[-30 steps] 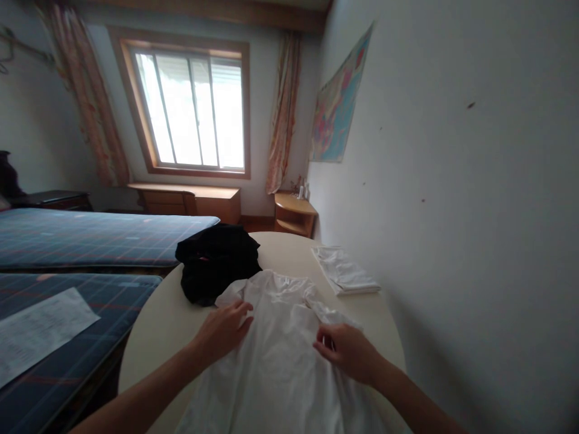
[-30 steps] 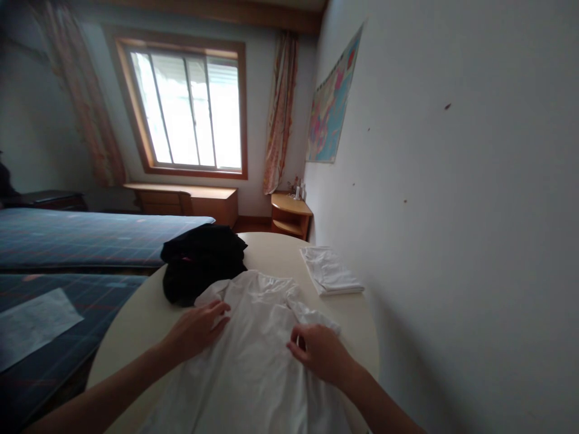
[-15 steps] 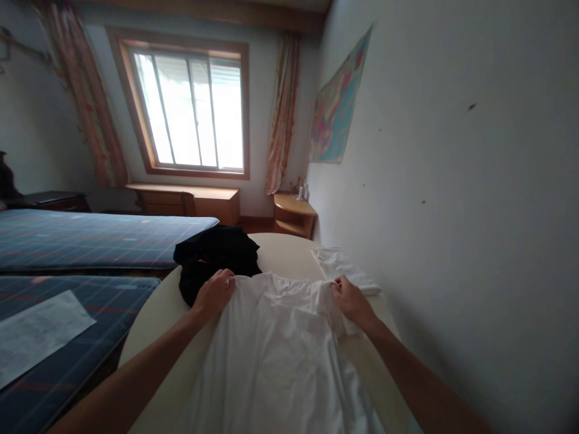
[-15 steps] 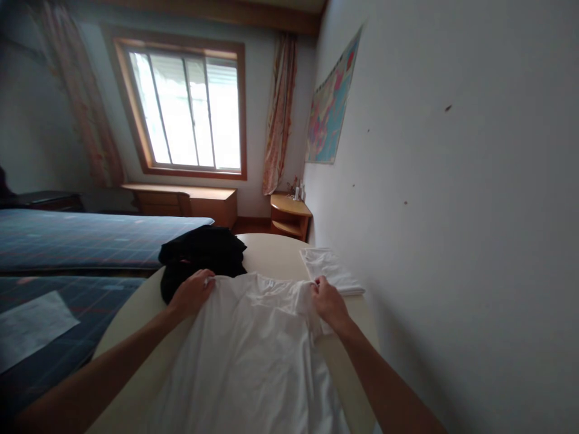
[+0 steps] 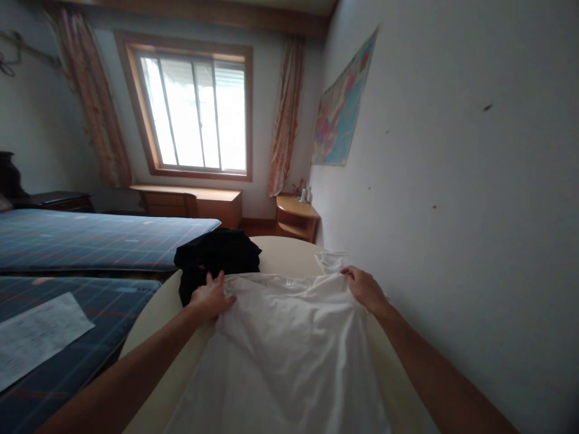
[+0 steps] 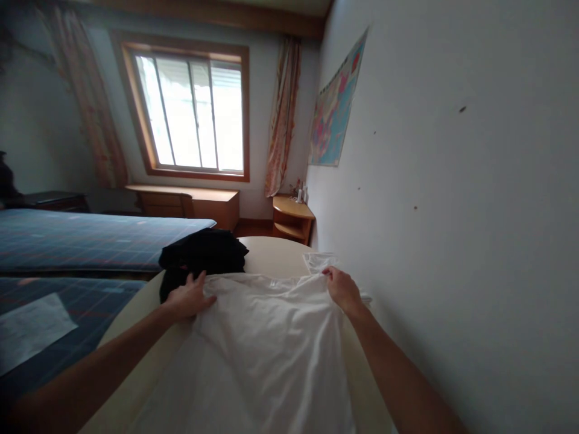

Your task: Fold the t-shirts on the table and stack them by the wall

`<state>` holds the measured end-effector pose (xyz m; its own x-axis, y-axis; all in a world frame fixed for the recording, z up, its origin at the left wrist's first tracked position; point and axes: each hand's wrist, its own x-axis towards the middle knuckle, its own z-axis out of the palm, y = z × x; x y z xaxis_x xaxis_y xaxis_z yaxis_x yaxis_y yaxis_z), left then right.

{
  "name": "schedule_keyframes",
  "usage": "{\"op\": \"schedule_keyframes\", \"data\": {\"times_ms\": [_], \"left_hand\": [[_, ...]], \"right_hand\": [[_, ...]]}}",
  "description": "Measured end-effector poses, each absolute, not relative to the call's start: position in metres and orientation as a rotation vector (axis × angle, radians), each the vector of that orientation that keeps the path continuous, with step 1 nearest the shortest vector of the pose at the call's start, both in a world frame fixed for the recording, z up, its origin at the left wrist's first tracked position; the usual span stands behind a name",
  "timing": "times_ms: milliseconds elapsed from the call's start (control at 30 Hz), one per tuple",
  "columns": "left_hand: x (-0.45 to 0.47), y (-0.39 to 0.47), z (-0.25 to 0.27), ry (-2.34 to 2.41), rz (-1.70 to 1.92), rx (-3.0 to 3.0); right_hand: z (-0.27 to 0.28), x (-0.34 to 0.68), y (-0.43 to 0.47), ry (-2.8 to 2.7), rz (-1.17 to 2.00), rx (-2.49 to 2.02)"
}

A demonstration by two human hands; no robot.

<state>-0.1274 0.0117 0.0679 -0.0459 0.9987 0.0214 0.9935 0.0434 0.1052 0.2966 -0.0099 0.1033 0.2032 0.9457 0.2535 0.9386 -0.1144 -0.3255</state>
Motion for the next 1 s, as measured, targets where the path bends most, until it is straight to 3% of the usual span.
{"op": "schedule_keyframes", "data": {"times_ms": [333,533,767,1000], "left_hand": [[-0.130,0.047,0.052,2.152,0.035,2.189],[-0.132,0.066,0.043,2.226,0.203,2.213],[-0.139,0.035,0.027,2.233,0.641,2.438],[-0.152,-0.001,0.034,2.050,0.524,2.150]], "right_hand": [[0.082,0.274,-0.003,-1.881,0.047,-2.090],[0.072,0.277,-0.003,-1.960,-0.001,-2.053],[0.065,0.288,-0.009,-2.086,0.018,-2.025],[0.067,0.301,-0.020,-2.087,0.020,-2.096]]}}
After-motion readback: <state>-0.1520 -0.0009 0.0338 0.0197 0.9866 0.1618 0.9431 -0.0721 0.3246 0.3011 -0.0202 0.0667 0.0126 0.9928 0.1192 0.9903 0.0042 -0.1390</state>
